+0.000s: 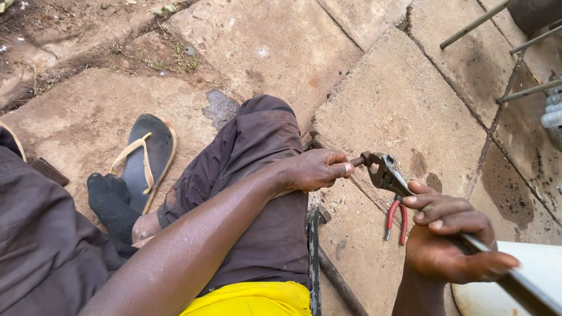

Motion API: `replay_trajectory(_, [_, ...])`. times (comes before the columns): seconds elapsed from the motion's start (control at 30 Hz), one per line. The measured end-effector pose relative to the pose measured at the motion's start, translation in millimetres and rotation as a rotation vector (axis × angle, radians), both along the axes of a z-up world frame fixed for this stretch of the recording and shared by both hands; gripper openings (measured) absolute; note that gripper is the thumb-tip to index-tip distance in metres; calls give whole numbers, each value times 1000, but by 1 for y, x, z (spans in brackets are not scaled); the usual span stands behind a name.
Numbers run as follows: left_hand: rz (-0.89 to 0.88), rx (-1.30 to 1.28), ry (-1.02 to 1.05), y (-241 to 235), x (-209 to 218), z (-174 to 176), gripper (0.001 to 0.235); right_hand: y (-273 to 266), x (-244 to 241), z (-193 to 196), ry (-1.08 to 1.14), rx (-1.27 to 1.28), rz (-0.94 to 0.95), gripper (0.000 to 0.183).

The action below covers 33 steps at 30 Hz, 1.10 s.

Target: The person sits on the ground and works on a rusted threaded rod with a fitting. They use an adjustable wrench and a ring spanner to grip and turn the nut, repositioning the wrenches repeatedly and twisting the fitting by hand to loosen it along the thread.

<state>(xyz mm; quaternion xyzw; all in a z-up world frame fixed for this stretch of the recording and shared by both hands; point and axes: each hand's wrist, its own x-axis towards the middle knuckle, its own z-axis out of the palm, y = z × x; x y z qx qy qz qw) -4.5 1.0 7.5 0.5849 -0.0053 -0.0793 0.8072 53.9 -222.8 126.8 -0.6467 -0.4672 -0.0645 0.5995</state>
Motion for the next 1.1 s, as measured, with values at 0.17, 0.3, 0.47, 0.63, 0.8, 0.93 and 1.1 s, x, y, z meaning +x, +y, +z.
replay_trajectory(0.17, [-8, -56, -39, -4, 8, -15, 31, -19, -22, -14, 97, -35, -27, 57])
replay_trajectory(0.3, [2, -45, -70, -4, 6, -14, 29, -20, -31, -14, 163, -33, -26, 45])
replay_trajectory(0.47, [4, -21, -48, -4, 0, -6, 30, -3, -17, 4, 157, -5, 59, 40])
replay_trajectory(0.63, [15, 142, -4, 1, -8, 13, 35, 19, -7, 15, 90, 13, 97, 48])
replay_trajectory(0.8, [49, 207, 12, -1, -8, 12, 35, 11, -21, -4, 62, 15, 37, 49])
replay_trajectory(0.93, [19, 96, -13, -1, -2, -1, 32, 12, -20, 4, 135, -41, -28, 55])
replay_trajectory(1.1, [26, 317, -9, -2, -5, 10, 36, 49, 11, 36, 125, -36, 62, 36])
